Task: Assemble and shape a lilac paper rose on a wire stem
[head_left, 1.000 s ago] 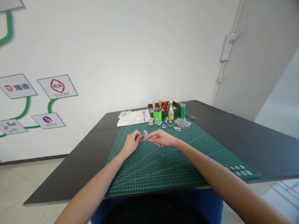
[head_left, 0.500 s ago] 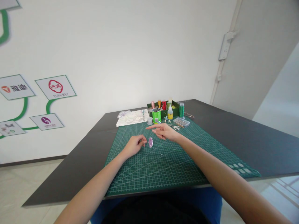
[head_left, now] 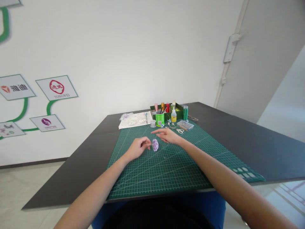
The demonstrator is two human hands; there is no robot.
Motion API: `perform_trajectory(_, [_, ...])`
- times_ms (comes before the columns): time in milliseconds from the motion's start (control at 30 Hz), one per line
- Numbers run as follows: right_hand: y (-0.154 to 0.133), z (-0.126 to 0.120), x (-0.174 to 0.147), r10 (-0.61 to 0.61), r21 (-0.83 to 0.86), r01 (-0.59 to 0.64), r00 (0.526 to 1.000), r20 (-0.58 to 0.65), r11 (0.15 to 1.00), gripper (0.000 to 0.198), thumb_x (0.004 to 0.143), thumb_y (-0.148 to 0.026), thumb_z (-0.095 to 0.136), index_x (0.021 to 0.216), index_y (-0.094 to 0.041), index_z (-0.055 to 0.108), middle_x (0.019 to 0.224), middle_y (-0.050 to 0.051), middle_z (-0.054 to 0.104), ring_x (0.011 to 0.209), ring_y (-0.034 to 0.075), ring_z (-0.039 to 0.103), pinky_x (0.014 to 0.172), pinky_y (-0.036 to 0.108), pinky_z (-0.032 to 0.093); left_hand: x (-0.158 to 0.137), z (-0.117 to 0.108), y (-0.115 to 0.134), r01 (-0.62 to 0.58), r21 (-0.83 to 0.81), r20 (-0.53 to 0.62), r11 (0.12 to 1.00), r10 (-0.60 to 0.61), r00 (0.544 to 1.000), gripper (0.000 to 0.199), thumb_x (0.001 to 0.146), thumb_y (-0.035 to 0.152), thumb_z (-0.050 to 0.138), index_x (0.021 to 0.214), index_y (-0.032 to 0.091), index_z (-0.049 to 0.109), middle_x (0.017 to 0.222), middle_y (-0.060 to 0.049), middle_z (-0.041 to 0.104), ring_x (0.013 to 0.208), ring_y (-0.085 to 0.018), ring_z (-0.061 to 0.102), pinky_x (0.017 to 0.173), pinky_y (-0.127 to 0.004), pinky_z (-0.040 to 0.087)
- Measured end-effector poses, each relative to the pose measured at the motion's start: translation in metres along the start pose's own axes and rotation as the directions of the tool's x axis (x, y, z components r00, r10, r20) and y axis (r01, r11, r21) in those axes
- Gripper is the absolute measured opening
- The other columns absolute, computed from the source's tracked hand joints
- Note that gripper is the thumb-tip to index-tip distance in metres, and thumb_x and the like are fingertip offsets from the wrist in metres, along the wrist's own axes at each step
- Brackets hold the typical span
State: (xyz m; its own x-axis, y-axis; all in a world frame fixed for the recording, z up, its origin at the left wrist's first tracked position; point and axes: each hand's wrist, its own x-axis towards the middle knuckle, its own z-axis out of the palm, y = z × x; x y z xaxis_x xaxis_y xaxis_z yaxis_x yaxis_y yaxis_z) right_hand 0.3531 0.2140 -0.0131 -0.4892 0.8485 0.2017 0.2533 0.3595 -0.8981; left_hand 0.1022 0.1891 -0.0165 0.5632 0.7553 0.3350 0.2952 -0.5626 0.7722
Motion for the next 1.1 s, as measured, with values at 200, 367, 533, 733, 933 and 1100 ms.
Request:
perform_trajectory(200, [0.008, 0.004, 0.003, 0.06, -0.057, -0.058, 0.998, 0.031, 0.997, 0.047, 0.095, -0.031, 0.059, 0.133, -0.007, 0.073, 0.04, -0.011, 0.045, 0.035, 0.009, 0.036, 0.041, 0.02, 0.031, 0.001, -0.001, 0.0, 0.002, -0.044, -0.05, 0.999, -0.004, 0.999, 0.027, 0.095, 0.045, 0.069, 0.085, 0.02, 0.069, 0.074, -0.004, 0.075, 0.068, -0.019, 0.067, 0.068, -0.028, 0.047])
perform_trajectory(367, [0.011, 0.006, 0.004, 0.1, -0.091, -0.094, 0.993, 0.064, 0.991, 0.045, 0.094, -0.029, 0.06, 0.131, -0.007, 0.074, 0.042, -0.011, 0.047, 0.035, 0.009, 0.038, 0.041, 0.02, 0.033, 0.002, -0.002, -0.003, 0.012, -0.066, -0.115, 0.998, -0.019, 0.993, 0.022, 0.095, 0.041, 0.069, 0.087, 0.02, 0.069, 0.074, -0.003, 0.074, 0.066, -0.018, 0.065, 0.067, -0.027, 0.046])
perform_trajectory(533, [0.01, 0.01, 0.003, 0.128, -0.109, -0.114, 0.984, 0.126, 0.987, 0.046, 0.094, -0.031, 0.062, 0.129, -0.006, 0.076, 0.044, -0.009, 0.049, 0.036, 0.009, 0.04, 0.041, 0.02, 0.034, 0.004, -0.004, -0.006, 0.015, -0.103, -0.179, 0.995, -0.033, 0.983, 0.024, 0.093, 0.042, 0.07, 0.088, 0.019, 0.068, 0.074, -0.003, 0.073, 0.067, -0.018, 0.065, 0.068, -0.028, 0.047])
perform_trajectory(733, [0.006, 0.01, 0.001, 0.133, -0.12, -0.113, 0.976, 0.174, 0.986, 0.049, 0.094, -0.029, 0.061, 0.134, -0.005, 0.074, 0.045, -0.009, 0.049, 0.038, 0.008, 0.04, 0.043, 0.02, 0.035, 0.005, -0.005, -0.009, 0.026, -0.15, -0.236, 0.988, -0.062, 0.97, 0.03, 0.091, 0.049, 0.071, 0.089, 0.019, 0.066, 0.073, -0.003, 0.072, 0.068, -0.018, 0.066, 0.07, -0.029, 0.05])
perform_trajectory(933, [0.004, 0.007, -0.001, 0.135, -0.132, -0.109, 0.968, 0.21, 0.985, 0.048, 0.094, -0.029, 0.06, 0.133, -0.007, 0.075, 0.046, -0.009, 0.049, 0.039, 0.009, 0.042, 0.045, 0.02, 0.037, 0.008, -0.006, -0.014, 0.037, -0.167, -0.276, 0.985, -0.083, 0.957, 0.033, 0.089, 0.052, 0.069, 0.088, 0.02, 0.063, 0.072, -0.002, 0.07, 0.065, -0.017, 0.065, 0.065, -0.028, 0.05])
perform_trajectory(1100, [0.002, 0.007, -0.001, 0.144, -0.14, -0.111, 0.956, 0.255, 0.984, 0.046, 0.094, -0.028, 0.061, 0.13, -0.006, 0.077, 0.047, -0.008, 0.052, 0.039, 0.008, 0.042, 0.045, 0.02, 0.037, 0.009, -0.006, -0.015, 0.048, -0.149, -0.304, 0.988, -0.092, 0.948, 0.027, 0.09, 0.047, 0.067, 0.088, 0.02, 0.062, 0.069, -0.001, 0.069, 0.066, -0.018, 0.066, 0.067, -0.029, 0.051])
